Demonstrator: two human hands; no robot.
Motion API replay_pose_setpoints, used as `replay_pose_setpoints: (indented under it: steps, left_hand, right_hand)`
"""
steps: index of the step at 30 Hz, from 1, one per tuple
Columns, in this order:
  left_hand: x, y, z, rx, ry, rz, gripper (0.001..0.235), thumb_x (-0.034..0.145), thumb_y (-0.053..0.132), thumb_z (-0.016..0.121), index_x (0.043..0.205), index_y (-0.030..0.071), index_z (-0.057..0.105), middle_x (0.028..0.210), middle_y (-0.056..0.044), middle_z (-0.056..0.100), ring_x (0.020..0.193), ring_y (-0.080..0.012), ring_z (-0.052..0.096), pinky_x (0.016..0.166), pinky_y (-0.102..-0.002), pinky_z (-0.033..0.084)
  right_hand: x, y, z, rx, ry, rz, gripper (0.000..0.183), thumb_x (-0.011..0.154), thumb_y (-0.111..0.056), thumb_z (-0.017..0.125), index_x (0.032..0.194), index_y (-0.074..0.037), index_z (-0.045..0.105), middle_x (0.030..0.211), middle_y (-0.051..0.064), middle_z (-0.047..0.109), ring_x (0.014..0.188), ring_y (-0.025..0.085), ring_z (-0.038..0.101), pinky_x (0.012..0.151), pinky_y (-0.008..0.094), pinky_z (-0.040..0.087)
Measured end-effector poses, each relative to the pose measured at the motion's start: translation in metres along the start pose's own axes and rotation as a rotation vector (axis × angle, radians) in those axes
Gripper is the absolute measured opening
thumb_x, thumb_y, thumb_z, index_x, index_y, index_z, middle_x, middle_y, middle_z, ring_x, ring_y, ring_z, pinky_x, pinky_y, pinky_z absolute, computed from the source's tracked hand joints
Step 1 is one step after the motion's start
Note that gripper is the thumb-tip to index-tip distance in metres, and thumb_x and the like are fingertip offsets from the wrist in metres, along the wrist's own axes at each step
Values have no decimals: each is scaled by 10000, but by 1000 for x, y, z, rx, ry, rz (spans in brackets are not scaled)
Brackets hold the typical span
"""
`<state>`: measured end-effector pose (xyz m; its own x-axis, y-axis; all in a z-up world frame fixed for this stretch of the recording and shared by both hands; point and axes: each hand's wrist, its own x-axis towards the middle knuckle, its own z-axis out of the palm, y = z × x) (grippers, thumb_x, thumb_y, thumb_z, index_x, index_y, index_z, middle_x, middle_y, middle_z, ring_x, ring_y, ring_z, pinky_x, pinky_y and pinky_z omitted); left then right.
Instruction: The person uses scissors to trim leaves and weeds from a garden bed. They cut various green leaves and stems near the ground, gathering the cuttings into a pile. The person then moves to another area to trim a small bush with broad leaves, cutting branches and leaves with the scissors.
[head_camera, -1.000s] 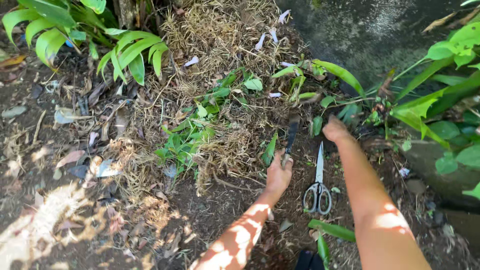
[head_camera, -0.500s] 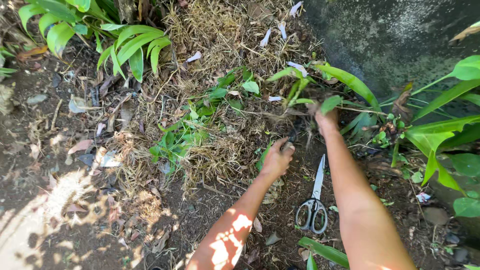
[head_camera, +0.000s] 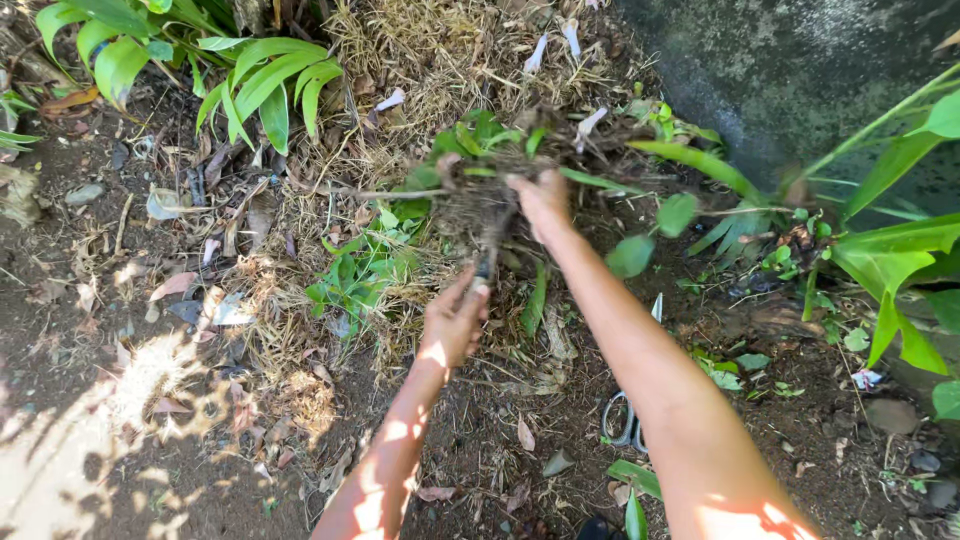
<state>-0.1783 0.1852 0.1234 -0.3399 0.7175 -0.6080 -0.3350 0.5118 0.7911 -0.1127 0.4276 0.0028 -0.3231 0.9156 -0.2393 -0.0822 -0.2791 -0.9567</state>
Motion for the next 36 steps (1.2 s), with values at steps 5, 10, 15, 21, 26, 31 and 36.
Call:
replay_pose_setpoints:
  steps: [5,10,15,21,26,31,36]
  left_hand:
    - [-12,47,-61,33,232,14,613,945,326,627,1527,227,463,651,37,578,386,-34,415,292,-213,327]
    - [-24,50,-51,177,109,66,634,964,407,637,1521,154,468,680,6,589,404,-38,420,310,-218,348]
    - [-19,21,15,327,-34,-45,629,917,426,604,1518,282,488,762,10,650,431,-50,431,354,-222,397]
    - [38,-11,89,585,-220,-41,541,996,350,593,1510,238,464,736,-41,670,438,-109,516,427,-271,467]
    - [64,-15,70,521,-106,-15,427,978,307,646,1376,152,631,664,-37,644,450,-104,514,409,-288,414]
    - [47,-12,53,333,-89,-16,365,975,288,653,1296,119,699,660,14,595,444,-79,486,388,-267,386]
    - [43,4,30,292,-95,-86,425,963,304,650,1367,171,649,683,19,620,415,-72,454,364,-239,380]
  right_hand:
    - [-32,-54,135,-102,-180,-56,503,884,-140,769,1329,-28,562,1118,96,726,1033,205,698,917,373,562]
    - [-29,-90,122,-248,-235,22,835,850,-215,793,1492,-70,279,1090,158,703,932,233,712,814,351,620]
    - [21,-61,-32,-342,17,89,472,948,-155,684,1393,-149,529,1107,114,688,735,161,711,598,265,621]
    - [52,61,-177,-1116,517,-424,741,731,-219,925,1334,24,570,1213,387,582,1009,513,634,827,550,525]
    - [53,81,-156,-998,253,-90,475,831,-23,683,1294,-129,681,1068,190,751,1001,351,716,930,420,542]
    - [48,44,-79,-865,214,-154,282,873,-17,682,1117,-123,776,1033,144,772,917,262,741,853,379,569]
    - [38,1,-52,-619,41,-56,257,918,-56,672,1159,-131,719,929,68,736,732,169,672,662,359,558]
